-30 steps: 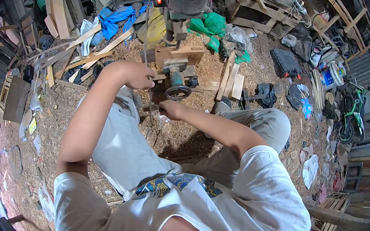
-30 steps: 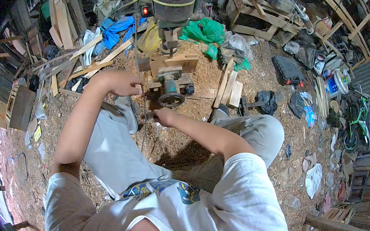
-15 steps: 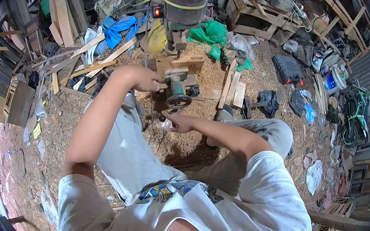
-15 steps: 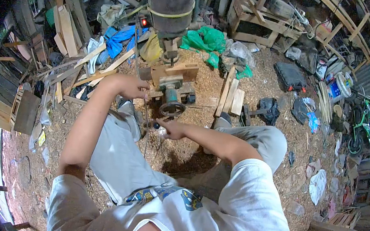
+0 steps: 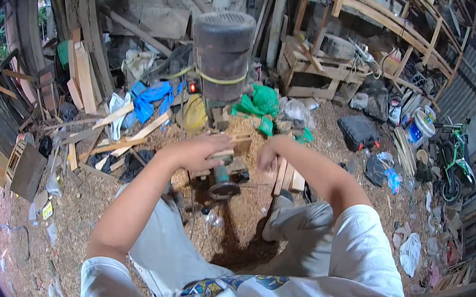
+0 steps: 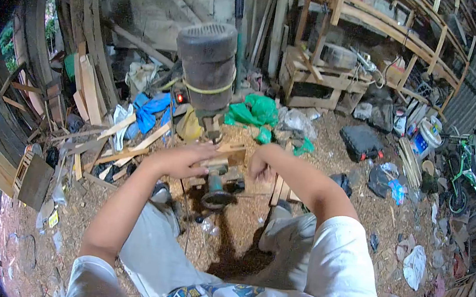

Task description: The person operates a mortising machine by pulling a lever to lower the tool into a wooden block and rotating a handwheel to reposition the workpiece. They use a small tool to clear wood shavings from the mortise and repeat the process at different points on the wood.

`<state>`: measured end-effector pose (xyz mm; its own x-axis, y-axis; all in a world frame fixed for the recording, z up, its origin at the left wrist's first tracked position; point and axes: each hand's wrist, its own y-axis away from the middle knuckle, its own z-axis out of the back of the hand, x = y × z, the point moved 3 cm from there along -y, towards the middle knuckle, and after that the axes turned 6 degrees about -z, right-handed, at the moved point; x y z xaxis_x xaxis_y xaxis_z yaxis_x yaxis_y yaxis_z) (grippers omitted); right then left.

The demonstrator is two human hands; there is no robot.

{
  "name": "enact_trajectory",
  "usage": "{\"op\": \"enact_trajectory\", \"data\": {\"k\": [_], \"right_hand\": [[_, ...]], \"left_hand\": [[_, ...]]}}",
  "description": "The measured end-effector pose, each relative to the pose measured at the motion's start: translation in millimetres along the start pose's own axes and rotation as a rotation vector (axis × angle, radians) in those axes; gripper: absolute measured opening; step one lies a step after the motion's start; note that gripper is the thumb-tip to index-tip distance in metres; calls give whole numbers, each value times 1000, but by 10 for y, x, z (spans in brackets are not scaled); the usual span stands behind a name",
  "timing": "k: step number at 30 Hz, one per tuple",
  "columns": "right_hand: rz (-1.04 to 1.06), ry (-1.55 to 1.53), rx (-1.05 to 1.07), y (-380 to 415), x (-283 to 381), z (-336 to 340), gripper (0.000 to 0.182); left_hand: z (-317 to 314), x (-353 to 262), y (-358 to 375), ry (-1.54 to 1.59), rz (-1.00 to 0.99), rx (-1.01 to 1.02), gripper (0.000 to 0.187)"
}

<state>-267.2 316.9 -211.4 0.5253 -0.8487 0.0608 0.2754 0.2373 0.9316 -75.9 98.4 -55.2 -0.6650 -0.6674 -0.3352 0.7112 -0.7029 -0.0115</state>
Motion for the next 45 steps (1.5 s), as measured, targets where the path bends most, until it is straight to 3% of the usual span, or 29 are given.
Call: {"op": "enact_trajectory", "data": {"k": [3, 5, 7, 9, 11, 12, 17, 19, 23, 25, 29, 31, 37, 41, 42, 45], "right_hand": [[-75, -37, -413, 412, -243, 1077, 36], [142, 767, -777, 147, -530, 2181, 31], [159, -126, -1278, 1511, -259, 2296, 34], [368, -394, -1594, 2040, -193, 2666, 41], [517, -799, -1675, 2384, -106, 2975, 47], [598, -794, -1770, 2564, -26, 3067, 54], [866, -1096, -1680, 3123, 371, 3290, 69], [1010, -1193, -1463, 3244, 447, 3264, 71], [913, -1249, -1665, 3265, 452, 3300, 70], [1145, -1305, -1425, 3322, 434, 3266, 67], [1099, -1338, -1368, 3490, 363, 3045, 55], [1282, -1277, -1081, 3382, 319, 3267, 44], [1279, -1382, -808, 3591, 497, 2720, 37], [1442, -1319, -856, 3497, 498, 2796, 36], [1426, -1410, -966, 3468, 522, 2782, 34], [1525, -1409, -1038, 3478, 538, 2356, 34]], "left_hand": [[75, -94, -88, -42, -36, -58, 68], [143, -171, -132, -52, -106, -189, 69], [206, -235, -171, -91, -114, -217, 71], [249, -256, -191, -91, -145, -292, 71], [304, -297, -201, -110, -148, -314, 70], [283, -254, -207, -127, -158, -325, 70], [294, -199, -227, -163, -171, -346, 71], [334, -211, -225, -187, -126, -389, 72], [424, -244, -203, -197, -81, -512, 69], [435, -242, -192, -192, -94, -548, 67], [489, -369, -167, -268, -106, -652, 65], [495, -414, -167, -278, -106, -700, 67], [473, -454, -182, -291, -91, -794, 73], [482, -474, -183, -322, -58, -782, 74], [477, -477, -187, -314, -62, -780, 74], [522, -494, -167, -321, -65, -784, 73]]}}
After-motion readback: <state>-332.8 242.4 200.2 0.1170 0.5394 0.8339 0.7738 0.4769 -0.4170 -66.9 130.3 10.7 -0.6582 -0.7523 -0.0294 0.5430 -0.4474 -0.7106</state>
